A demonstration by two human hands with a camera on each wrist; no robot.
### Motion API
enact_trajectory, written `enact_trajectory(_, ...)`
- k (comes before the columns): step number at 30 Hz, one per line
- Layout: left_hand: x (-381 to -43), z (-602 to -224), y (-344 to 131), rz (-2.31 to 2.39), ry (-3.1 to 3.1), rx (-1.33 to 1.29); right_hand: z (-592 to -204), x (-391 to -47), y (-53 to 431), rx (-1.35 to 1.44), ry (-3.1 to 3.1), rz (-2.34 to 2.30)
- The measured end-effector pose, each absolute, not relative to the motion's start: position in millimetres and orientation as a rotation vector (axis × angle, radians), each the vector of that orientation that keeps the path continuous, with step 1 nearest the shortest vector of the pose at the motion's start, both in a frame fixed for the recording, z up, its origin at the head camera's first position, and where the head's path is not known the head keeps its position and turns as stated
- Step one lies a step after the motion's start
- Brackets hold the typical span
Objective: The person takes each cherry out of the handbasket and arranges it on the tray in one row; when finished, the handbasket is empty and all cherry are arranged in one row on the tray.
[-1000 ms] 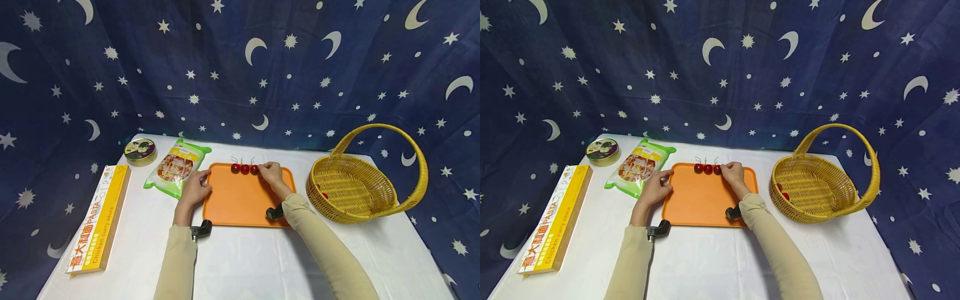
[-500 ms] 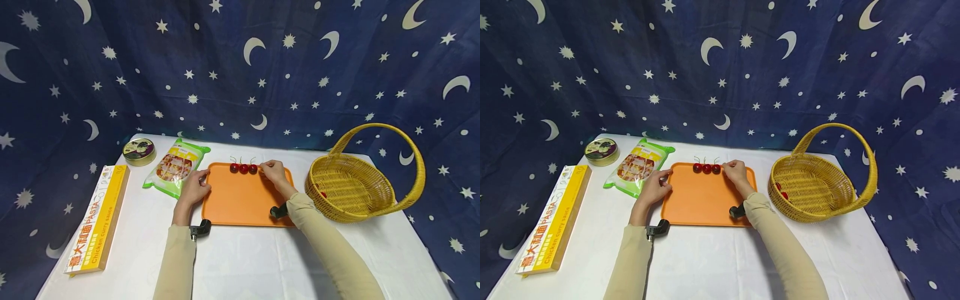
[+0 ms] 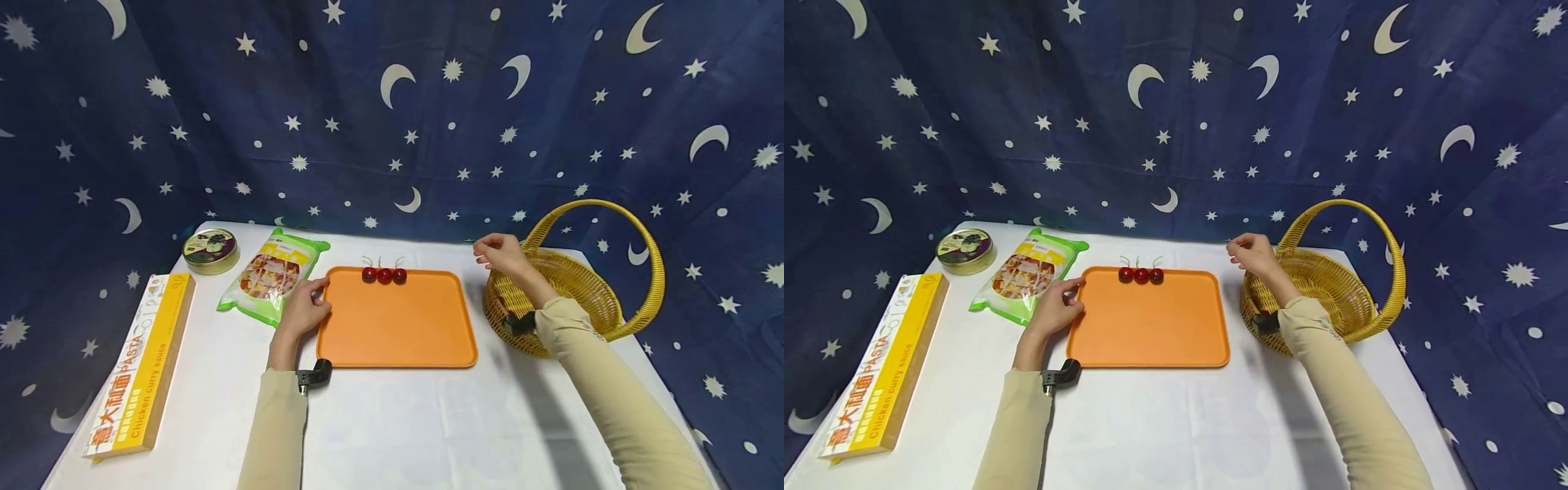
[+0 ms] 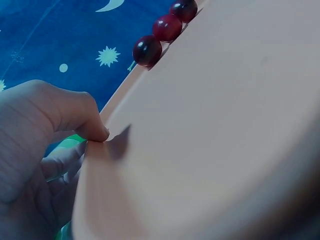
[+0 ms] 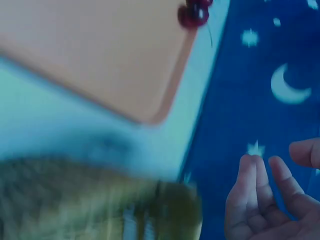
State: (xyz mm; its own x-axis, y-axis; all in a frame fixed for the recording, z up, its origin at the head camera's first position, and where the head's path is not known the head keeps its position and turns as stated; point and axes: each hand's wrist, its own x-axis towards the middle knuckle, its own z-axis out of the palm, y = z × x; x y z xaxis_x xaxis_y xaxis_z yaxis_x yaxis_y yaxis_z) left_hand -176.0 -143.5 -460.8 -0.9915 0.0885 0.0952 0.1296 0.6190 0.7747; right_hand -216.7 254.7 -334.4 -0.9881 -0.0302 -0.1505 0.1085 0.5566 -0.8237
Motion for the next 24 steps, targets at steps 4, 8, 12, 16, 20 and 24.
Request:
enact_trajectory(4,-175.4,-461.2,-145.8,-1.348,-2.792,-0.173,-333.1,-210.0,283.4,0.076,2.662,-1.346)
enact_trajectory(8,-175.8,-462.0,-146.3,-1.348,-2.783,-0.181,-339.7,-204.4,310.5,0.061,2.622,-1.24)
enact_trajectory(12,-175.9,-462.2,-145.6,-1.355,-2.781,-0.201,-348.5,-197.1,330.7,0.008,2.505,-1.091)
enact_trajectory(16,-175.3,-461.0,-145.2,-1.358,-2.783,-0.189,-355.7,-190.2,338.4,0.017,2.319,-0.982)
enact_trajectory(20,-175.0,-460.9,-144.5,-1.365,-2.789,-0.182,-360.9,-185.8,339.1,0.064,2.215,-0.92)
enact_trajectory(24,-175.7,-461.2,-143.2,-1.356,-2.799,-0.181,-366.5,-183.4,338.5,0.068,2.197,-0.966)
